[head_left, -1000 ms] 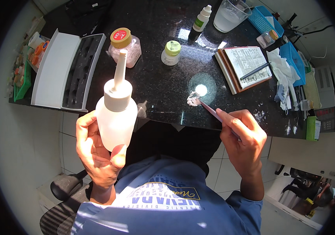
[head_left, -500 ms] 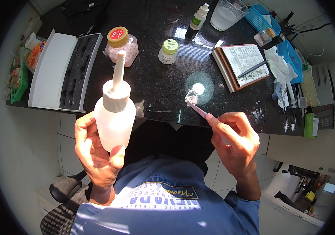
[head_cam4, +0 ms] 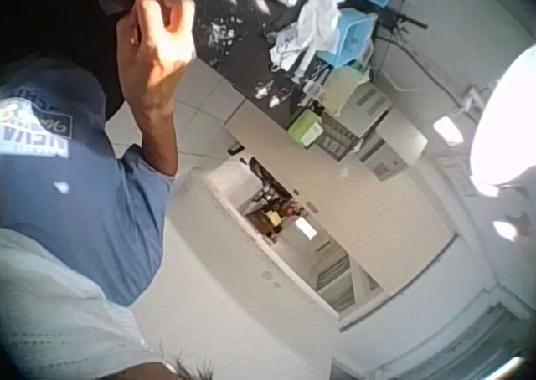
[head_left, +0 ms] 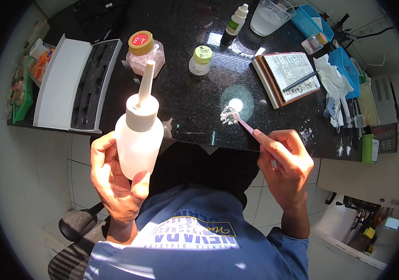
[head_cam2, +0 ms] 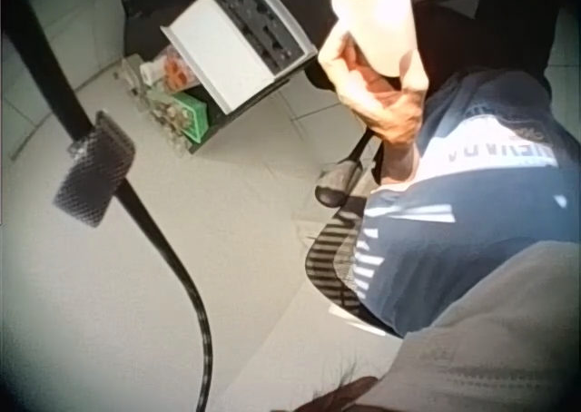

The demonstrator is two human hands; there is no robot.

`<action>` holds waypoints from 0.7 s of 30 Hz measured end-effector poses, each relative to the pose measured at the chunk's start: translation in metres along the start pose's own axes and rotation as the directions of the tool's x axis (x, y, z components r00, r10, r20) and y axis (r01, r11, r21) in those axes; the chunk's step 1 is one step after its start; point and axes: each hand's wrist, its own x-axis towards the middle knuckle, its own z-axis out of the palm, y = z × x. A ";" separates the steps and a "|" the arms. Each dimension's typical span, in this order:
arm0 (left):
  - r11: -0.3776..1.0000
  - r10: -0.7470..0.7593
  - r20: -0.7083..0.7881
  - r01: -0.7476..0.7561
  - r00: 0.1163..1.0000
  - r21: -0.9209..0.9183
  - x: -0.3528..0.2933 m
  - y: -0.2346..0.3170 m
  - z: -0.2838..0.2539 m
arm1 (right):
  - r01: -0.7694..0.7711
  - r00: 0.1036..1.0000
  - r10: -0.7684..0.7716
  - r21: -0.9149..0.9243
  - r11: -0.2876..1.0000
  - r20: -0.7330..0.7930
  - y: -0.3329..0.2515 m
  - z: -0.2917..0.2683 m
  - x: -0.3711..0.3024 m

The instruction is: Applying porcelain paste to a dental crown model using a fine brush.

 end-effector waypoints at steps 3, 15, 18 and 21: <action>1.000 0.008 -0.002 -0.008 1.000 -0.014 -0.001 -0.003 0.000 | -0.007 1.000 0.007 0.020 1.000 -0.002 -0.001 -0.004 0.004; 1.000 -0.015 -0.025 0.014 1.000 -0.016 -0.001 0.000 0.001 | 0.032 0.999 -0.032 0.034 0.999 0.005 -0.001 -0.002 0.006; 0.999 -0.028 -0.027 0.027 0.999 -0.026 -0.002 -0.001 0.003 | 0.052 0.999 -0.052 0.009 0.999 0.015 0.000 0.000 0.002; 1.000 -0.014 -0.019 0.014 1.000 -0.021 -0.002 -0.001 0.002 | 0.044 0.999 -0.044 -0.010 0.999 0.003 -0.002 0.001 0.001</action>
